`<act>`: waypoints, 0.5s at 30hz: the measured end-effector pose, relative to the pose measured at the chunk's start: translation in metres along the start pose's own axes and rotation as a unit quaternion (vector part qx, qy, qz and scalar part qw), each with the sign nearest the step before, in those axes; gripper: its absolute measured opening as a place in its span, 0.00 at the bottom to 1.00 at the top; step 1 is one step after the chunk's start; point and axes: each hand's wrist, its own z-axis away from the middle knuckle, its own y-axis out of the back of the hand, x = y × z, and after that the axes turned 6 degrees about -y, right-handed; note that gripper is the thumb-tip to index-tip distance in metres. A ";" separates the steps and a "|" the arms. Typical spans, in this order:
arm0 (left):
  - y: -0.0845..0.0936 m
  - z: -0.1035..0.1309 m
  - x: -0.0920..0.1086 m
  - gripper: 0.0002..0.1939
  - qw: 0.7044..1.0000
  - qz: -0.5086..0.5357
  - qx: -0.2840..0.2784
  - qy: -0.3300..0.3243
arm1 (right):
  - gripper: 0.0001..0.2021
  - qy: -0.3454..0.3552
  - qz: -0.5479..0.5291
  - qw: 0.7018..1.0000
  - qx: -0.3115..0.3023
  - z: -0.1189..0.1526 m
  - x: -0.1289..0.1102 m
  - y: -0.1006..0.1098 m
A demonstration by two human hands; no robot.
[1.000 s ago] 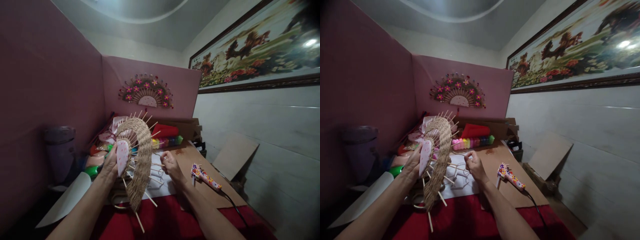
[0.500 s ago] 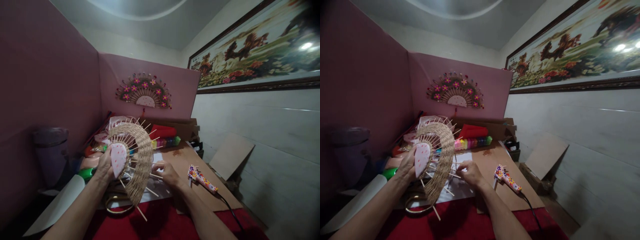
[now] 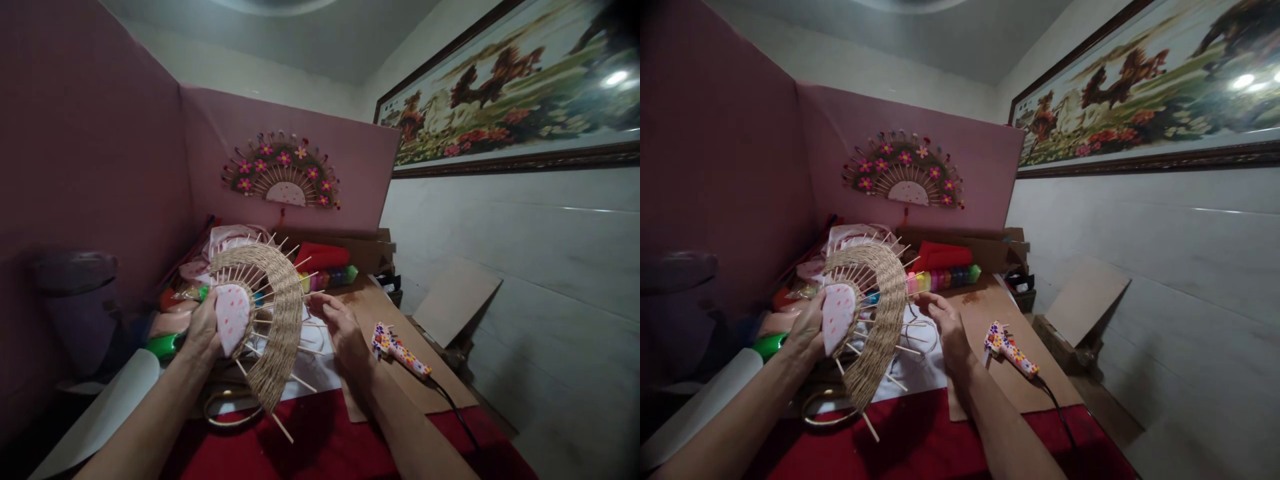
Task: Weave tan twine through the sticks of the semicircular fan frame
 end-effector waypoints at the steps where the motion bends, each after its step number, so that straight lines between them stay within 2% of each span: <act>1: -0.001 0.001 -0.001 0.16 1.000 0.001 0.002 -0.001 | 0.13 -0.004 -0.007 1.000 -0.012 0.003 -0.003 -0.004; 3: -0.003 0.003 -0.002 0.16 1.000 0.009 0.006 -0.003 | 0.13 -0.021 -0.018 0.999 -0.025 0.007 -0.007 -0.010; 8: -0.005 0.005 -0.005 0.15 1.000 -0.001 0.017 -0.016 | 0.10 -0.041 -0.038 0.998 -0.003 0.009 -0.002 -0.012; 15: 0.002 -0.005 -0.010 0.16 0.999 0.004 -0.024 -0.030 | 0.13 -0.093 -0.039 0.995 -0.014 0.009 -0.001 -0.011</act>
